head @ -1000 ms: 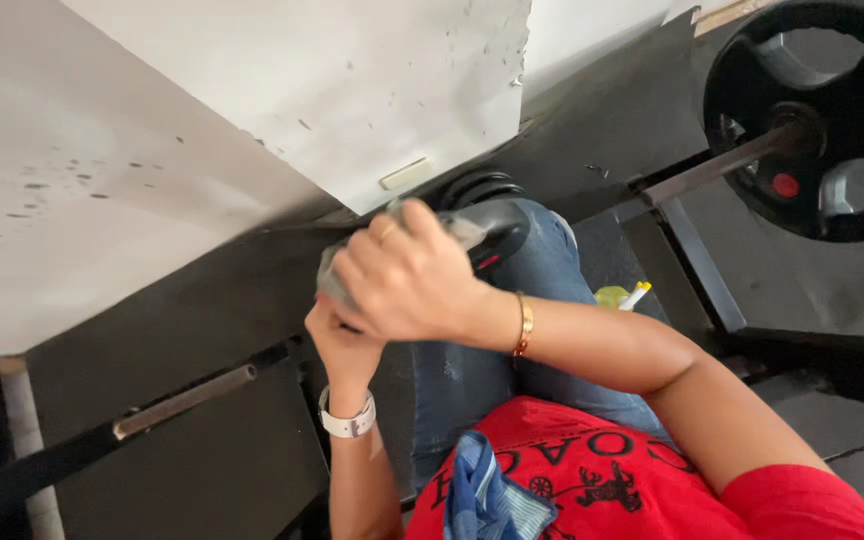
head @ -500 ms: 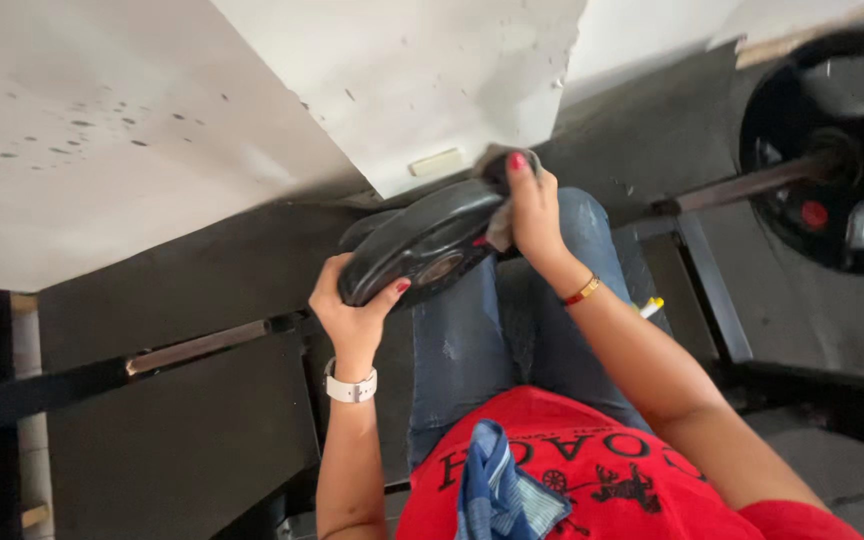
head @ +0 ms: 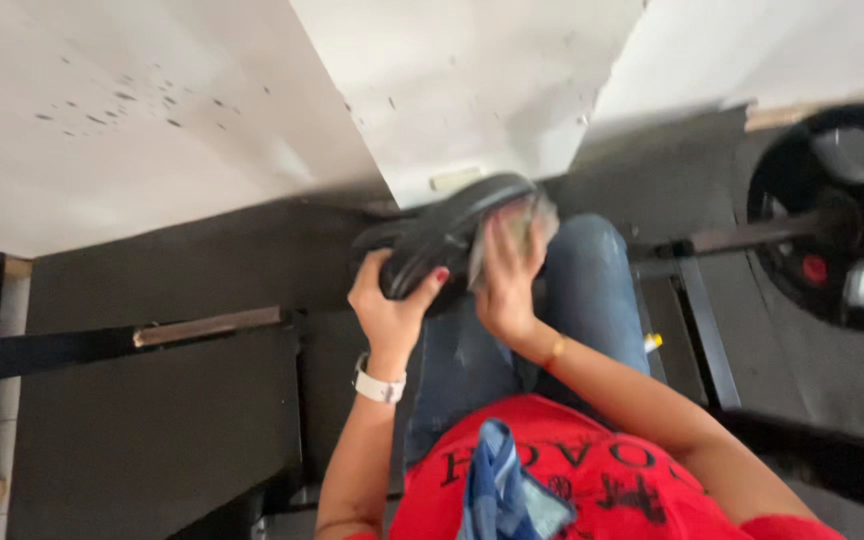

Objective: The person wipes a weight plate and a barbell collar with a cloth.

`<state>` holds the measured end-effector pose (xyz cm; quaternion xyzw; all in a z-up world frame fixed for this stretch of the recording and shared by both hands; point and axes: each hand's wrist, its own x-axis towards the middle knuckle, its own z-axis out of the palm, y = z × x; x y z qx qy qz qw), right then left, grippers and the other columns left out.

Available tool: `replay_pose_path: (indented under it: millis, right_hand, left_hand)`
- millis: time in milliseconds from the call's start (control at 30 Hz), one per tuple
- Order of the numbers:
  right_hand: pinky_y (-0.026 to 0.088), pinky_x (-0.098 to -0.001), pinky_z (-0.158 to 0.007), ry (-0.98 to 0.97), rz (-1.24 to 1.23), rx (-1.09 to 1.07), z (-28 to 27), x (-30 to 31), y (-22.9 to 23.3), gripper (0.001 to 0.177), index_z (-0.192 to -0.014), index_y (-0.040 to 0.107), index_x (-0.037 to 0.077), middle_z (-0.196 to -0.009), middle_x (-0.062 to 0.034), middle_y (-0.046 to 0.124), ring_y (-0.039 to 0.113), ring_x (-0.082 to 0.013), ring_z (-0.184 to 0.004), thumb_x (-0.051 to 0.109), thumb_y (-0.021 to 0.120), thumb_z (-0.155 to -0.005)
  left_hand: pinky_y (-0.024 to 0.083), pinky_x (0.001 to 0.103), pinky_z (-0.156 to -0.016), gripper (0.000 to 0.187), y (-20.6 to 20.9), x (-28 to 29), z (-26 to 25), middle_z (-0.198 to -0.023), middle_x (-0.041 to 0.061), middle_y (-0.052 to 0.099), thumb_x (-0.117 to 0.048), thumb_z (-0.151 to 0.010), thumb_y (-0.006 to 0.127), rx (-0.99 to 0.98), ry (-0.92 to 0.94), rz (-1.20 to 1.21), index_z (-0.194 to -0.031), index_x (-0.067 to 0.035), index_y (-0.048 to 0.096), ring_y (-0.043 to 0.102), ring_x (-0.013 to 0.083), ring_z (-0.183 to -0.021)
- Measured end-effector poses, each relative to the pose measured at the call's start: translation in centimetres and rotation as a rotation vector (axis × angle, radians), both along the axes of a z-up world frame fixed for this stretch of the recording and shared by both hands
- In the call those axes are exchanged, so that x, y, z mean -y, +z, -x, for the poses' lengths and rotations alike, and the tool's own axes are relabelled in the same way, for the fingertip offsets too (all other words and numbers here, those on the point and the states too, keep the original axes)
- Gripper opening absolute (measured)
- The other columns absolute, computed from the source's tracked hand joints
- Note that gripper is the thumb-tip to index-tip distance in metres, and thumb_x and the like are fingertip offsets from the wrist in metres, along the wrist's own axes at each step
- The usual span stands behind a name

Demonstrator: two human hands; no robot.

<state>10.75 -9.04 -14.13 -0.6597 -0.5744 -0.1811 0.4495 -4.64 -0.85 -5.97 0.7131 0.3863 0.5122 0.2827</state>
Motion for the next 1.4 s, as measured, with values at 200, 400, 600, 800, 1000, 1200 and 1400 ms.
replay_pose_path:
  millis: [200, 400, 600, 800, 1000, 1200, 1400]
  right_hand:
    - [0.037, -0.056, -0.086, -0.252, 0.157, 0.585, -5.8, 0.7, 2.4, 0.06, -0.136, 0.069, 0.024, -0.138, 0.0001, 0.065, 0.053, -0.0348, -0.114, 0.013, 0.056, -0.079]
    - [0.045, -0.04, -0.083, -0.029, 0.249, -0.079, -3.0, -0.3, 7.1, 0.043, -0.117, 0.076, 0.014, -0.119, 0.0012, 0.071, 0.056, -0.0288, -0.1, 0.01, 0.069, -0.074]
    - [0.063, -0.0466, -0.071, 0.335, 0.306, -1.587, -3.4, 2.3, 14.1, 0.05, -0.107, 0.077, -0.008, -0.095, -0.0235, 0.075, 0.075, -0.0365, -0.081, -0.007, 0.05, -0.064]
    - [0.023, -0.0485, -0.132, 0.721, 0.27, -0.628, -9.4, 2.2, 23.8, 0.072, -0.154, 0.036, 0.001, -0.165, -0.0191, 0.036, 0.033, -0.0332, -0.157, 0.012, 0.063, -0.088]
    - [0.048, -0.0499, -0.078, 0.456, 0.126, 0.474, -2.8, 0.7, 21.9, 0.028, -0.121, 0.065, 0.01, -0.117, -0.0095, 0.065, 0.064, -0.0318, -0.109, 0.015, 0.04, -0.107]
    - [0.039, -0.049, -0.079, 0.457, 0.185, -0.009, -6.2, 3.9, 17.5, 0.04, -0.12, 0.071, 0.015, -0.109, -0.0051, 0.068, 0.06, -0.0311, -0.097, 0.026, 0.051, -0.087]
    - [0.05, -0.034, -0.104, 0.195, -0.084, -1.276, -6.9, 6.8, 1.7, 0.039, -0.118, 0.068, 0.002, -0.114, -0.012, 0.074, 0.068, -0.0207, -0.109, 0.034, 0.052, -0.102]
  left_hand:
    - [0.054, 0.037, -0.066, 0.055, 0.2, 0.3, -0.7, -0.076, 0.011, 0.069, -0.039, -0.061, 0.102, 0.004, -0.008, -0.014, -0.095, -0.01, 0.071, 0.071, 0.0323, -0.072]
    - [0.057, 0.042, -0.068, 0.054, 0.7, 0.6, -2.3, -0.078, 0.015, 0.07, -0.038, -0.063, 0.1, -0.027, 0.016, -0.031, -0.097, -0.008, 0.071, 0.072, 0.0375, -0.075]
    - [0.057, 0.042, -0.07, 0.058, -0.2, 1.0, -0.7, -0.081, 0.015, 0.071, -0.039, -0.056, 0.101, -0.076, 0.008, 0.017, -0.098, -0.013, 0.07, 0.073, 0.038, -0.08]
    - [0.051, 0.033, -0.08, 0.042, 2.3, 2.7, -0.1, -0.092, 0.004, 0.072, -0.031, -0.067, 0.092, -0.165, -0.102, 0.072, -0.097, -0.013, 0.069, 0.07, 0.021, -0.084]
    - [0.05, 0.031, -0.073, 0.033, 3.0, 6.5, 0.0, -0.075, 0.001, 0.072, -0.03, -0.055, 0.085, -0.248, 0.026, 0.397, -0.084, -0.017, 0.075, 0.067, 0.0185, -0.073]
    - [0.054, 0.03, -0.077, 0.049, 2.9, 8.7, 3.3, -0.098, 0.006, 0.076, -0.028, -0.06, 0.09, -0.169, -0.119, 0.203, -0.103, -0.012, 0.075, 0.073, 0.0195, -0.084]
    - [0.058, 0.039, -0.076, 0.045, 3.4, 8.1, 2.6, -0.099, 0.006, 0.077, -0.028, -0.064, 0.095, -0.103, -0.185, 0.007, -0.1, -0.011, 0.072, 0.072, 0.0225, -0.085]
